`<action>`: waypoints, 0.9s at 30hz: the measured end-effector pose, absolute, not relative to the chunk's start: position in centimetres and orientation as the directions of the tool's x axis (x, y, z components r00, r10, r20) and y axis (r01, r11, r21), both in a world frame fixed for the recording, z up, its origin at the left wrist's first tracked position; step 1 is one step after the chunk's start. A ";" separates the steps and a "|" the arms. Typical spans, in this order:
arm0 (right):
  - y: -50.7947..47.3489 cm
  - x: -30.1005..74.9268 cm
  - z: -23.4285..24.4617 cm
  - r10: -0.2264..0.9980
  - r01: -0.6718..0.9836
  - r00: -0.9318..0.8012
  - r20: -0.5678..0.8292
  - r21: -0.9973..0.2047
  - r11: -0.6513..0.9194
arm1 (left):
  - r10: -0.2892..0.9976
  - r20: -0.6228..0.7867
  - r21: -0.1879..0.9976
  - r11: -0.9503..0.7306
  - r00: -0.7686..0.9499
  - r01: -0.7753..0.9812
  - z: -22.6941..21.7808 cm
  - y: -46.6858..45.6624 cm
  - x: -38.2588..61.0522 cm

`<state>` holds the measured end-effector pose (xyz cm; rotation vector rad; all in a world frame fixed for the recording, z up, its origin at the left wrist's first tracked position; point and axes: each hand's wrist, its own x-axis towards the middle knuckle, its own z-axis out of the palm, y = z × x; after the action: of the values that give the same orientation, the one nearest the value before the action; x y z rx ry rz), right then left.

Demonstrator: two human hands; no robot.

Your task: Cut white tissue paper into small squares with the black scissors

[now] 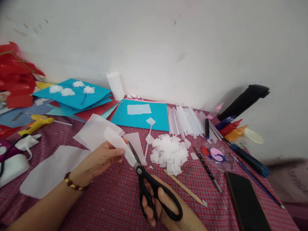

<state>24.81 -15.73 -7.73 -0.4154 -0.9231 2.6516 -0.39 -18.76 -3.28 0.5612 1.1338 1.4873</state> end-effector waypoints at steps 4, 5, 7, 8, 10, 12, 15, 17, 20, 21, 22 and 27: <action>-15.8 25.0 -7.3 0.383 -0.179 -0.904 -0.190 -0.645 -0.743 | 0.930 -0.218 0.900 0.075 -0.296 -0.429 -3.2 -18.7 -0.4; -15.9 25.0 -7.2 0.392 -0.180 -0.899 -0.196 -0.651 -0.738 | 0.931 -0.217 0.902 0.077 -0.292 -0.425 -3.2 -18.7 -0.4; -16.0 24.9 -7.1 0.419 -0.180 -0.884 -0.206 -0.678 -0.713 | 0.934 -0.215 0.905 0.080 -0.285 -0.419 -3.1 -18.7 -0.5; -16.0 24.9 -7.0 0.436 -0.179 -0.875 -0.210 -0.697 -0.695 | 0.935 -0.215 0.906 0.082 -0.284 -0.415 -3.1 -18.7 -0.6; -16.2 24.9 -6.9 0.453 -0.159 -0.863 -0.224 -0.731 -0.663 | 0.933 -0.218 0.906 0.085 -0.285 -0.415 -3.0 -18.6 -0.6; -16.4 25.0 -6.8 0.455 -0.128 -0.856 -0.246 -0.752 -0.647 | 0.932 -0.223 0.903 0.088 -0.284 -0.421 -3.0 -18.6 -0.6; -16.4 25.0 -6.6 0.439 -0.113 -0.865 -0.243 -0.758 -0.642 | 0.934 -0.228 0.897 0.091 -0.276 -0.432 -3.1 -18.5 -0.5; -16.4 24.9 -6.4 0.401 -0.112 -0.888 -0.225 -0.739 -0.665 | 0.938 -0.221 0.899 0.089 -0.269 -0.430 -3.1 -18.5 -0.5; -16.4 24.8 -6.3 0.342 -0.106 -0.917 -0.207 -0.700 -0.707 | 0.949 -0.208 0.910 0.099 -0.237 -0.404 -3.2 -18.6 -0.4; -16.4 24.8 -6.4 0.332 -0.104 -0.921 -0.205 -0.692 -0.715 | 0.954 -0.207 0.912 0.107 -0.217 -0.396 -3.2 -18.7 -0.4; -16.4 24.8 -6.4 0.326 -0.103 -0.923 -0.204 -0.686 -0.721 | 0.959 -0.206 0.913 0.117 -0.192 -0.391 -3.2 -18.8 -0.4; -16.4 24.3 -6.9 0.333 -0.123 -0.923 -0.193 -0.671 -0.731 | 0.981 -0.185 0.899 0.144 -0.059 -0.413 -3.8 -19.0 0.5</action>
<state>24.25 -16.42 -6.90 -0.4435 -1.0058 2.6753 0.55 -19.01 -3.83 0.7304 1.0372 1.3226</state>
